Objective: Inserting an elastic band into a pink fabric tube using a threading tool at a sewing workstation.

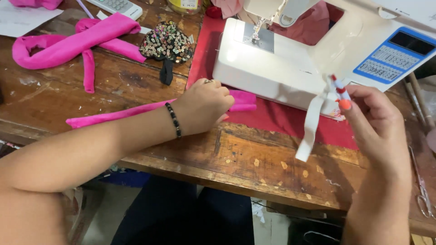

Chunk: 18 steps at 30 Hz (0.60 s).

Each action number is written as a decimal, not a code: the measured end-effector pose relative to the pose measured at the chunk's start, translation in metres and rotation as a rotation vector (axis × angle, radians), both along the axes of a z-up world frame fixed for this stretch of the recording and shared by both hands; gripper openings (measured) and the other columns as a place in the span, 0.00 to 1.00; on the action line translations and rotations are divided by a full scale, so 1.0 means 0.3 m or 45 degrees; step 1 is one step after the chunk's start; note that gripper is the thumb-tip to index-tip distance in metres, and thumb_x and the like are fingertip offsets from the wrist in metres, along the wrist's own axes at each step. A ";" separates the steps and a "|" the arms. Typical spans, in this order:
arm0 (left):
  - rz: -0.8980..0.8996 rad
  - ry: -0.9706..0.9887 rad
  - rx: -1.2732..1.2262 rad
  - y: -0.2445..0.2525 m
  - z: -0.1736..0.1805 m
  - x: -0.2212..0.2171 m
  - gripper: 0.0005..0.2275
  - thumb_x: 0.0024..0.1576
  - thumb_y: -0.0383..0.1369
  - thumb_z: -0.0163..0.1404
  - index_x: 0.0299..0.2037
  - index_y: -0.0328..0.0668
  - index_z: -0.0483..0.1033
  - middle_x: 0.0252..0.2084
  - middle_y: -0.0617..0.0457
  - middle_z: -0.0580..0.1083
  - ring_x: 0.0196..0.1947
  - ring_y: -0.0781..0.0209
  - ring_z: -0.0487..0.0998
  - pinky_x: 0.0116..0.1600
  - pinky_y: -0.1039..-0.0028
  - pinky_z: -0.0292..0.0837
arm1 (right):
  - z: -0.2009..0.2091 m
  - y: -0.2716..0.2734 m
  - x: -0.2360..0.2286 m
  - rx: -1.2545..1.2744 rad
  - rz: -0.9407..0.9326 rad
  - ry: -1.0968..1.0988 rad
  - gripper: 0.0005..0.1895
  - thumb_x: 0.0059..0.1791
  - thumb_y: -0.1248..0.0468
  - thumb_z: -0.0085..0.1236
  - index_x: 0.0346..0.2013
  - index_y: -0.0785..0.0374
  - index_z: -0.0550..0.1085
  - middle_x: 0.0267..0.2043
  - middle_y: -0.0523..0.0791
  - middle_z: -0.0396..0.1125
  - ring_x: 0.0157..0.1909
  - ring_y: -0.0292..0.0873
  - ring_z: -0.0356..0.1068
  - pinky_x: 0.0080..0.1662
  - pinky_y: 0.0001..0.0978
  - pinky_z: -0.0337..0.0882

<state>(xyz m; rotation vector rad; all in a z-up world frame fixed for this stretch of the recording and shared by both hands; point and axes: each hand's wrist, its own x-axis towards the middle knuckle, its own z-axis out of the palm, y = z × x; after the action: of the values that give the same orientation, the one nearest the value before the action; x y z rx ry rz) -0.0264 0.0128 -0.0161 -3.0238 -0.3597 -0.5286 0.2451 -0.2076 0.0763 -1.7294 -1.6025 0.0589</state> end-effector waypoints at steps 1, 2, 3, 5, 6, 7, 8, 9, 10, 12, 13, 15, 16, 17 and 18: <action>-0.003 0.005 -0.003 0.002 0.007 -0.005 0.11 0.56 0.40 0.61 0.30 0.45 0.76 0.35 0.51 0.77 0.37 0.51 0.76 0.44 0.59 0.72 | 0.010 -0.034 0.001 -0.003 -0.003 0.005 0.12 0.63 0.67 0.51 0.59 0.71 0.71 0.47 0.47 0.69 0.47 0.36 0.65 0.48 0.27 0.65; -0.083 -0.086 0.107 0.005 0.013 -0.009 0.07 0.53 0.28 0.57 0.25 0.46 0.73 0.29 0.53 0.74 0.31 0.55 0.74 0.38 0.64 0.71 | 0.017 -0.067 0.002 0.001 -0.044 -0.271 0.14 0.60 0.71 0.56 0.60 0.73 0.74 0.51 0.53 0.70 0.51 0.43 0.67 0.52 0.32 0.68; -0.163 -0.180 0.211 0.003 0.013 -0.014 0.14 0.50 0.16 0.54 0.20 0.47 0.70 0.22 0.55 0.71 0.24 0.59 0.71 0.32 0.68 0.69 | 0.025 -0.103 0.004 -0.004 -0.080 -0.547 0.17 0.57 0.75 0.62 0.61 0.75 0.77 0.54 0.58 0.71 0.54 0.50 0.69 0.55 0.38 0.71; -0.300 -0.068 0.055 -0.051 0.061 -0.046 0.06 0.53 0.26 0.57 0.28 0.48 0.75 0.29 0.56 0.76 0.32 0.59 0.76 0.45 0.64 0.72 | 0.006 -0.181 -0.017 0.032 -0.138 -0.571 0.19 0.59 0.79 0.58 0.65 0.75 0.76 0.57 0.62 0.68 0.58 0.55 0.67 0.57 0.42 0.68; -0.433 0.041 -0.093 -0.076 0.087 -0.061 0.04 0.55 0.36 0.60 0.36 0.50 0.80 0.37 0.58 0.81 0.40 0.60 0.81 0.57 0.60 0.75 | -0.005 -0.221 -0.029 0.076 -0.195 -0.600 0.22 0.61 0.84 0.55 0.70 0.75 0.75 0.61 0.66 0.65 0.62 0.59 0.65 0.60 0.46 0.66; -0.442 0.054 -0.112 -0.087 0.078 -0.081 0.04 0.55 0.36 0.60 0.36 0.50 0.80 0.37 0.58 0.81 0.40 0.60 0.81 0.57 0.60 0.75 | -0.016 -0.236 -0.052 0.056 -0.200 -0.585 0.22 0.61 0.84 0.55 0.70 0.75 0.75 0.61 0.66 0.65 0.62 0.59 0.65 0.60 0.46 0.66; -0.429 0.034 0.002 -0.098 0.069 -0.102 0.02 0.55 0.33 0.57 0.37 0.50 0.81 0.41 0.57 0.81 0.44 0.57 0.80 0.61 0.58 0.71 | -0.026 -0.252 -0.077 -0.062 -0.207 -0.673 0.23 0.59 0.79 0.57 0.68 0.65 0.76 0.58 0.59 0.68 0.57 0.54 0.68 0.58 0.42 0.68; -0.421 0.021 0.114 -0.109 0.062 -0.127 0.04 0.55 0.31 0.54 0.37 0.51 0.81 0.45 0.56 0.80 0.49 0.54 0.79 0.65 0.55 0.66 | -0.042 -0.272 -0.106 -0.184 -0.215 -0.752 0.24 0.56 0.74 0.59 0.67 0.55 0.77 0.56 0.52 0.71 0.52 0.49 0.72 0.57 0.38 0.71; -0.436 0.042 0.093 -0.143 0.072 -0.140 0.04 0.55 0.31 0.54 0.37 0.51 0.81 0.45 0.56 0.80 0.49 0.54 0.79 0.65 0.55 0.66 | -0.058 -0.274 -0.158 -0.207 -0.220 -0.727 0.24 0.56 0.74 0.59 0.67 0.55 0.77 0.56 0.52 0.71 0.52 0.49 0.72 0.57 0.38 0.71; -0.319 -0.097 0.115 -0.204 0.103 -0.170 0.04 0.57 0.34 0.55 0.34 0.45 0.80 0.37 0.55 0.77 0.41 0.53 0.78 0.53 0.58 0.74 | -0.077 -0.265 -0.258 -0.151 -0.030 -0.713 0.19 0.52 0.68 0.63 0.59 0.61 0.76 0.52 0.49 0.74 0.48 0.46 0.75 0.51 0.37 0.73; -0.308 -0.091 0.109 -0.237 0.087 -0.156 0.04 0.57 0.34 0.55 0.34 0.45 0.80 0.37 0.55 0.77 0.41 0.53 0.78 0.53 0.58 0.74 | -0.110 -0.270 -0.268 -0.154 -0.018 -0.708 0.19 0.52 0.68 0.63 0.59 0.61 0.76 0.52 0.49 0.74 0.48 0.46 0.75 0.51 0.37 0.73; -0.185 -0.154 0.218 -0.308 0.051 -0.132 0.19 0.62 0.56 0.53 0.34 0.49 0.78 0.31 0.56 0.75 0.30 0.55 0.75 0.36 0.66 0.68 | -0.177 -0.291 -0.295 -0.032 -0.134 -0.957 0.13 0.52 0.58 0.72 0.51 0.52 0.81 0.44 0.40 0.76 0.42 0.38 0.76 0.38 0.30 0.70; -0.180 -0.148 0.207 -0.316 0.027 -0.112 0.19 0.62 0.56 0.53 0.34 0.49 0.78 0.31 0.56 0.75 0.30 0.55 0.75 0.36 0.66 0.68 | -0.194 -0.296 -0.306 -0.040 -0.125 -0.951 0.13 0.52 0.58 0.72 0.51 0.52 0.81 0.44 0.40 0.76 0.42 0.38 0.76 0.38 0.30 0.70; -0.116 -0.198 0.220 -0.318 0.008 -0.086 0.21 0.61 0.57 0.54 0.34 0.48 0.76 0.28 0.57 0.73 0.27 0.56 0.74 0.34 0.67 0.66 | -0.209 -0.298 -0.315 -0.002 -0.128 -0.937 0.13 0.52 0.59 0.72 0.50 0.54 0.82 0.44 0.41 0.76 0.41 0.39 0.75 0.38 0.31 0.70; -0.051 -0.248 0.232 -0.320 -0.010 -0.060 0.22 0.60 0.59 0.55 0.33 0.48 0.73 0.24 0.58 0.71 0.25 0.57 0.73 0.31 0.67 0.64 | -0.221 -0.300 -0.324 0.036 -0.130 -0.923 0.12 0.53 0.59 0.72 0.50 0.55 0.82 0.43 0.42 0.75 0.40 0.40 0.75 0.38 0.32 0.70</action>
<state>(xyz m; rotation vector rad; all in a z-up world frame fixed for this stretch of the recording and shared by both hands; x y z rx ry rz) -0.0443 -0.0832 -0.0190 -2.8169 -0.2443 -0.8151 0.1480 -0.2975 0.0099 -1.9226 -1.9830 -0.7108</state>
